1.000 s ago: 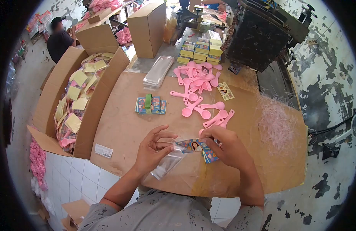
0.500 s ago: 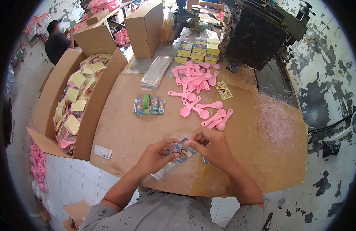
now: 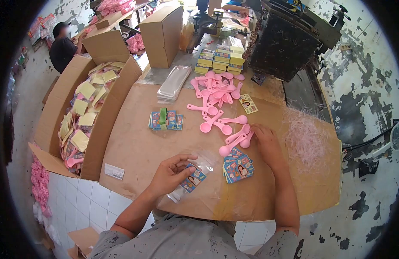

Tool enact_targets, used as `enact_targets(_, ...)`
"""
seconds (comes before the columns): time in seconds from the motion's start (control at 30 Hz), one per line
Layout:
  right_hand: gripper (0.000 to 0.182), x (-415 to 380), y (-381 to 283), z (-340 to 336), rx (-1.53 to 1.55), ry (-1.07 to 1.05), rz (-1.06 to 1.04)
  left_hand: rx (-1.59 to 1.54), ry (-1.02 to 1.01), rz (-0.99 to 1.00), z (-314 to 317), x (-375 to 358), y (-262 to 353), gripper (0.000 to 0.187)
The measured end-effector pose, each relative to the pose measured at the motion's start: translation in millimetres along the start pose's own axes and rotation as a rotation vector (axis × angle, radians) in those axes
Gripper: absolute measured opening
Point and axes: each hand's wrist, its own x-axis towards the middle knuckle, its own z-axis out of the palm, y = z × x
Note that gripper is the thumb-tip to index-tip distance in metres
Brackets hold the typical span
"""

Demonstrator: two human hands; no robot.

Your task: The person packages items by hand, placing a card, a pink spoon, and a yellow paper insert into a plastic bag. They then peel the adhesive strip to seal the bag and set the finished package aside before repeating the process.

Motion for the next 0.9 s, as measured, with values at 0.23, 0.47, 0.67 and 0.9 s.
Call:
enact_targets(0.23, 0.022, -16.2, -9.0, -39.1, 0.102, -0.242, 0.076, -0.109, 0.075, 0.029, 1.6, 2.1, -0.1, 0.039)
enact_targets(0.47, 0.023, -20.7, -80.3, -68.8, 0.504, -0.219, 0.006, -0.079, 0.030, 0.012, 4.3, 2.0, -5.9, 0.040)
enact_targets(0.67, 0.023, -4.2, -105.3, -72.4, 0.549, -0.278, -0.061, 0.028, -0.004, 0.004, 3.4, 0.5, -2.6, 0.038)
enact_targets(0.9, 0.024, 10.3, -115.6, -68.6, 0.521, -0.402, -0.216, 0.069, -0.024, -0.008, 7.7, -2.4, -0.3, 0.032)
